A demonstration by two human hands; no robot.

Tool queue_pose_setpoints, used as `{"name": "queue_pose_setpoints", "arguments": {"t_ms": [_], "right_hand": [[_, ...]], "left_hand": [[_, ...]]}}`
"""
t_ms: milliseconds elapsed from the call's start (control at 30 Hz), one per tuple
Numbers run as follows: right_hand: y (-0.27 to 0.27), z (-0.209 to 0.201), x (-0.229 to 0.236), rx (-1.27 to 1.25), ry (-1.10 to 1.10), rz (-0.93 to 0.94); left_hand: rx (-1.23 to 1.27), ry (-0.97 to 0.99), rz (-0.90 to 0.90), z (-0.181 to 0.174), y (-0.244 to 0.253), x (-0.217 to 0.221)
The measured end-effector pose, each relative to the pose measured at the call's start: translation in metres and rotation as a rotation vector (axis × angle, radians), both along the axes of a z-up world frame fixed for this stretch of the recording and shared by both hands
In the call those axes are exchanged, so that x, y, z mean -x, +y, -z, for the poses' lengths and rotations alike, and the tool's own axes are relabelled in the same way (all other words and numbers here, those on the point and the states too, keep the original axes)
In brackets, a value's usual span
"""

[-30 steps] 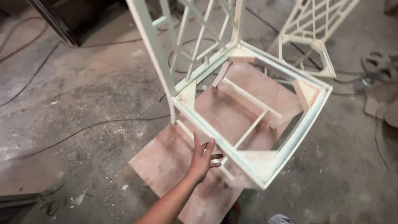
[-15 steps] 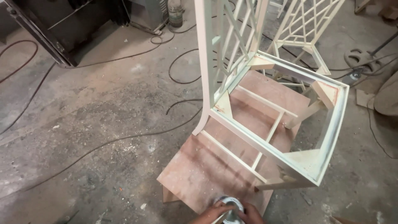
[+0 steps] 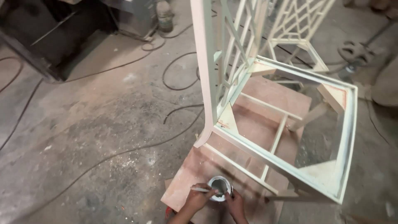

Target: Applying filler to the joints of a wooden chair frame and smoothing it out to prepare for finishing.

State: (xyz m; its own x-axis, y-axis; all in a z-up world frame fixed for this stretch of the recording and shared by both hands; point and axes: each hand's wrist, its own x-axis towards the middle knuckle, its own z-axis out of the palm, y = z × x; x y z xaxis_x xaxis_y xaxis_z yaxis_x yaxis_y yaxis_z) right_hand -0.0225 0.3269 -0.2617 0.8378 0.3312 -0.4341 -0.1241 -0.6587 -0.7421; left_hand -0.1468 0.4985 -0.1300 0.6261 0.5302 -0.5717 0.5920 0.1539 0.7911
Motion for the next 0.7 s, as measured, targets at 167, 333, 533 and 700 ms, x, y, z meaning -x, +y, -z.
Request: {"name": "queue_pose_setpoints", "arguments": {"t_ms": [167, 333, 533, 700], "right_hand": [[0.018, -0.01, 0.029, -0.04, 0.001, 0.157], [0.013, -0.024, 0.043, 0.07, -0.098, 0.195], [0.008, -0.07, 0.07, 0.052, -0.082, 0.167], [0.026, -0.116, 0.079, 0.123, -0.052, 0.11]], "left_hand": [[0.282, -0.034, 0.033, -0.002, 0.032, 0.018], [0.232, -0.042, 0.131, 0.008, 0.04, 0.049], [0.312, -0.184, -0.017, -0.049, 0.054, 0.061], [0.338, -0.179, -0.086, -0.053, 0.067, 0.081]]}}
